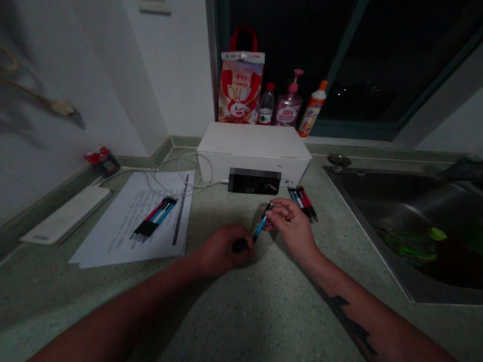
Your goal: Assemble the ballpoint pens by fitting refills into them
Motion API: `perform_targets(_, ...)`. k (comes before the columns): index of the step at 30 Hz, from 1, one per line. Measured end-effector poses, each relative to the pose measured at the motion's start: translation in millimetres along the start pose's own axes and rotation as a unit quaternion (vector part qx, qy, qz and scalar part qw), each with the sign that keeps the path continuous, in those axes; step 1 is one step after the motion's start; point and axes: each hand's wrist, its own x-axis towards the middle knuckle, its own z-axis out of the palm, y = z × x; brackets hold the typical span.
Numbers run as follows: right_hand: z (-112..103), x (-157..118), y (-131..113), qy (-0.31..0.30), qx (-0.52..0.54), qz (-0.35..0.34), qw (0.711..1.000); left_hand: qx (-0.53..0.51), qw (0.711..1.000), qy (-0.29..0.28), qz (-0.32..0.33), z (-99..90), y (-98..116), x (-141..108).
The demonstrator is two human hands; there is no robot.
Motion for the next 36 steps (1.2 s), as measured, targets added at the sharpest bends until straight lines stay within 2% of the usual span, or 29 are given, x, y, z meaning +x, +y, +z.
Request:
perform_targets(8,-3.0,1.4,3.4,-0.001,-0.014,-0.023,1.0,0.031,0.999,0.008,0.009,-0.9,0.2,2.1)
perform_targets(15,-8.5,5.5,6.9,0.002,-0.05,-0.013,0.999,0.044,0.994,0.099,-0.001,-5.3,-4.6,3.9)
perform_targets(21,-11.3,0.7,7.0,-0.015,-0.204,-0.055,0.977,0.056,0.98,0.189,-0.022,-11.7,-8.8,5.9)
perform_targets(23,-10.8,0.1,6.8,-0.016,-0.196,-0.047,0.979,0.057,0.978,0.198,-0.036,-13.4,-9.5,6.1)
perform_targets(26,-9.1,1.5,6.8,-0.004,-0.089,-0.015,0.996,0.045,0.988,0.149,-0.024,-12.5,-8.4,4.6)
perform_targets(29,-5.7,0.3,7.8,-0.022,-0.025,0.016,0.999,0.046,0.996,0.072,0.031,-6.7,-4.9,2.1)
perform_targets(33,3.6,-9.0,13.8,-0.133,-0.057,0.071,0.987,0.06,0.996,0.024,0.062,-0.7,-1.0,-0.1)
perform_targets(35,5.9,-11.0,16.2,-0.15,-0.081,0.066,0.983,0.062,0.995,0.018,0.072,-1.6,-0.7,-0.5)
perform_targets(36,4.7,-9.9,16.2,-0.139,-0.096,0.053,0.984,0.066,0.995,0.017,0.077,-2.8,-1.1,-0.5)
